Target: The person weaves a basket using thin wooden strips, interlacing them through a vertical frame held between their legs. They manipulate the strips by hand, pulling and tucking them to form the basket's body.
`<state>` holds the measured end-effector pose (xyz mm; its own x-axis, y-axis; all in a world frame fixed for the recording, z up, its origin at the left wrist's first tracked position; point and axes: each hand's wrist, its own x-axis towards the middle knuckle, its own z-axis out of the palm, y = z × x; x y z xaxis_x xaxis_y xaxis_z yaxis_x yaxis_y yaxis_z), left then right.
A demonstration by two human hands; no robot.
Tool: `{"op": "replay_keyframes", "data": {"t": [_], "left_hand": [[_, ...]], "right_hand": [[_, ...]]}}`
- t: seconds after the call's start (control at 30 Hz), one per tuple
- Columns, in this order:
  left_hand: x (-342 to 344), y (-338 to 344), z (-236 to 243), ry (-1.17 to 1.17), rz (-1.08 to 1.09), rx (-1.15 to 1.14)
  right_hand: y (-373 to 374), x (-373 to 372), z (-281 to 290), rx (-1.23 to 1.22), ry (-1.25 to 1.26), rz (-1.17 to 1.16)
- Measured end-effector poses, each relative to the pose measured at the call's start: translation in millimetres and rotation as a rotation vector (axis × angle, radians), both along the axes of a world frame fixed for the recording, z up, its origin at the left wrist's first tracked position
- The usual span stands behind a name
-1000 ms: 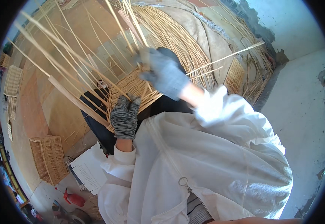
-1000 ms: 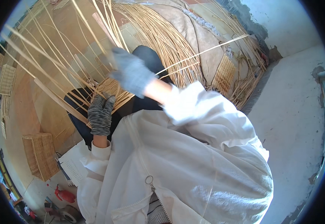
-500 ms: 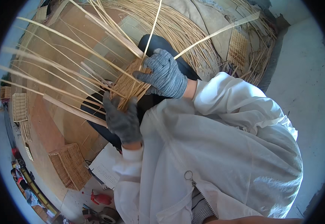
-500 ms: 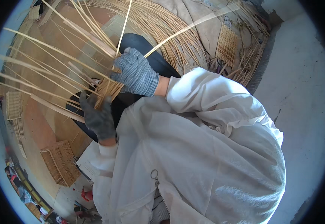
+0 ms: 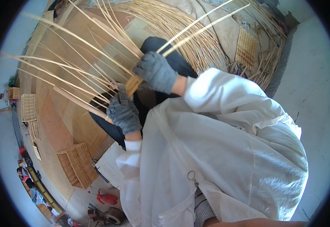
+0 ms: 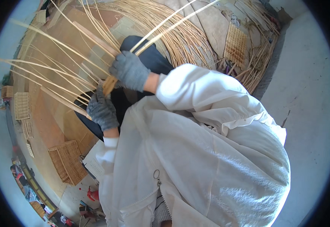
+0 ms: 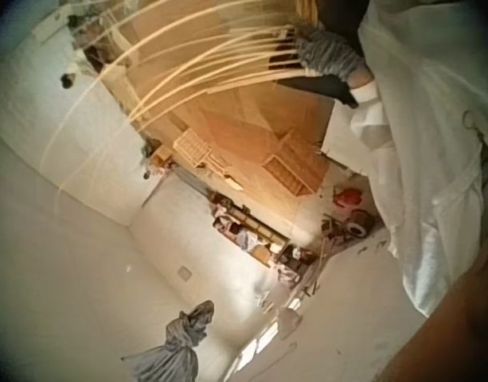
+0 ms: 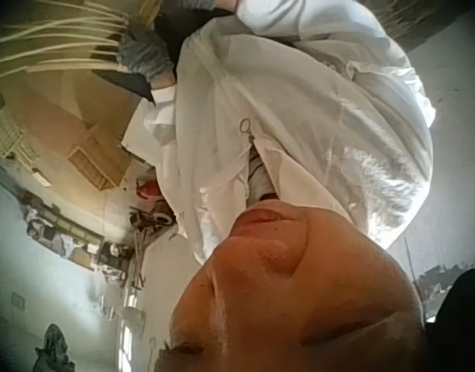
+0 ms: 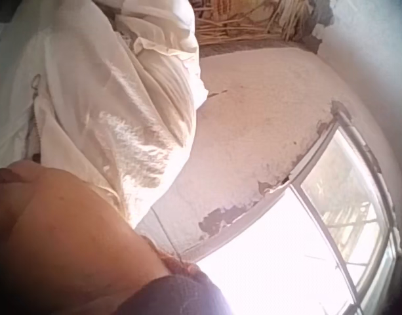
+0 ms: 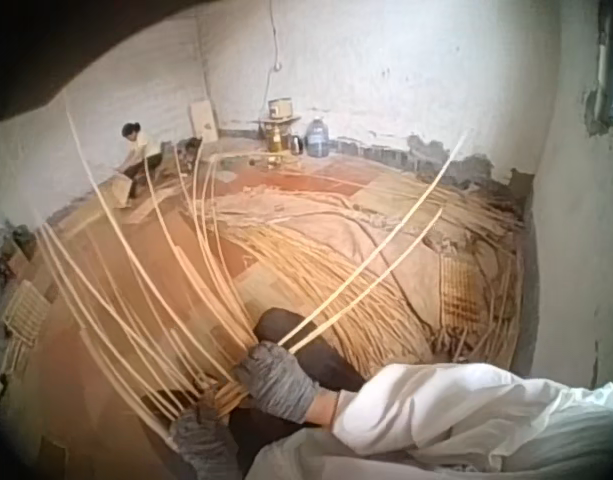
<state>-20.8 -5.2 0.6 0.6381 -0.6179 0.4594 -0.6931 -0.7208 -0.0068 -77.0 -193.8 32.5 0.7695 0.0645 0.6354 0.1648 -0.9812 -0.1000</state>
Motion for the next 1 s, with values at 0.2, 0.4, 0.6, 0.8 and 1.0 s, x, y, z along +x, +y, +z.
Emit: {"op": "replay_keyframes", "data": {"t": [0.2,0.4,0.6,0.8,1.0], "left_hand": [[-22,-20,48,-0.055,-0.251,-0.286],[61,-56,49,-0.154,-0.144,0.258],[62,-49,58,0.100,-0.141,0.351],[-11,-69,32,0.057,-0.193,0.005],[-2,-87,-8,0.047,-0.133,-0.212]], "right_hand": [[-33,-46,11,1.615,0.582,-0.236],[-33,-42,-11,2.059,0.242,-0.136],[-24,-47,26,1.297,-0.123,-0.035],[-65,92,48,1.075,0.396,0.442],[-41,109,62,0.386,0.572,-0.148]]}}
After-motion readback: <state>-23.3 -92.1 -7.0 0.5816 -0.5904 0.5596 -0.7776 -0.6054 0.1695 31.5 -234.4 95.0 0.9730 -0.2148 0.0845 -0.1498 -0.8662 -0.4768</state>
